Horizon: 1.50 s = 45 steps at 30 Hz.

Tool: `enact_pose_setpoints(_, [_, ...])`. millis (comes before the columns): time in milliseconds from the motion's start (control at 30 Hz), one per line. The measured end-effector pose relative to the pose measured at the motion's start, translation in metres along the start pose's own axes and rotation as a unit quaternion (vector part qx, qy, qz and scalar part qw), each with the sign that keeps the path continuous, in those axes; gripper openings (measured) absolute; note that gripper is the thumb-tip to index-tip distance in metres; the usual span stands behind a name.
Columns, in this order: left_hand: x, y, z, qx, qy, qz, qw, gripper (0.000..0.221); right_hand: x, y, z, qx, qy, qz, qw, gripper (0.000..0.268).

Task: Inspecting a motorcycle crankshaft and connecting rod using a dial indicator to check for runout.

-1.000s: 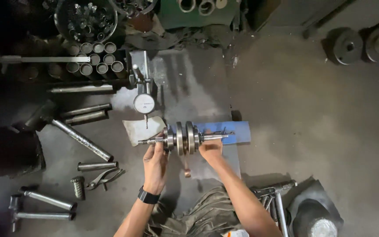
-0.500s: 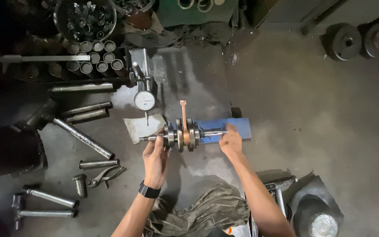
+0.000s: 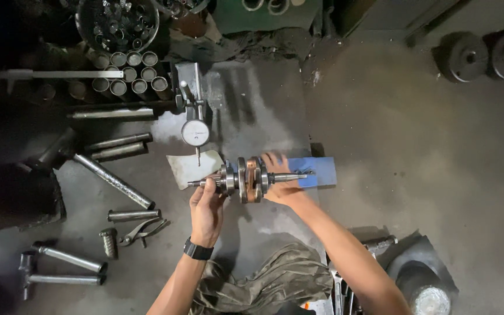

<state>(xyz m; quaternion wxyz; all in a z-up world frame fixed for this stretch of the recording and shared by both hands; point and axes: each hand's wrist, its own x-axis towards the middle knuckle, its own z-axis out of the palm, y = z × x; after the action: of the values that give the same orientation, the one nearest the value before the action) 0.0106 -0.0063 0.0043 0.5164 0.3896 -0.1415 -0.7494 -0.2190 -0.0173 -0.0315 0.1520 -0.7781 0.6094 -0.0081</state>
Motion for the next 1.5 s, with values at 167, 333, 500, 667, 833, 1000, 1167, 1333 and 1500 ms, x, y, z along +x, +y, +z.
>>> enact_pose_setpoints(167, [0.003,0.0,0.0,-0.013,-0.007,-0.002,1.0,0.031,0.009,0.012,0.022,-0.024,-0.054,-0.038,0.998,0.077])
enact_pose_setpoints(333, [0.003,-0.003,-0.005,-0.011,0.002,-0.008,1.0,0.033,0.008,0.013,0.026,0.005,-0.092,-0.013,0.996,0.079])
enact_pose_setpoints(500, [0.004,-0.001,-0.003,-0.016,0.004,-0.01,1.0,0.033,0.007,0.012,0.022,0.065,-0.044,-0.004,0.997,0.081])
enact_pose_setpoints(667, [0.005,-0.004,-0.01,-0.014,0.003,-0.019,1.0,0.032,0.006,0.011,0.022,0.069,-0.035,0.004,0.997,0.071])
enact_pose_setpoints(833, [0.004,0.0,-0.005,-0.004,0.004,-0.024,1.0,0.033,0.003,0.017,0.032,0.067,-0.027,-0.008,0.997,0.07])
enact_pose_setpoints(1000, [0.0,0.008,0.004,0.0,-0.004,-0.025,1.0,0.036,0.003,0.019,0.035,0.06,-0.012,-0.016,0.998,0.079])
enact_pose_setpoints(1167, [0.001,0.006,-0.001,0.001,0.001,-0.032,0.999,0.035,0.009,0.01,0.019,0.034,-0.078,-0.001,0.996,0.075])
enact_pose_setpoints(1333, [0.0,0.008,0.001,-0.006,-0.001,-0.034,0.999,0.035,0.003,0.02,0.038,0.041,-0.048,-0.012,0.998,0.07])
enact_pose_setpoints(1500, [0.001,0.005,-0.002,-0.009,-0.007,-0.031,0.999,0.035,-0.022,0.037,0.013,0.044,0.03,0.034,0.998,0.066])
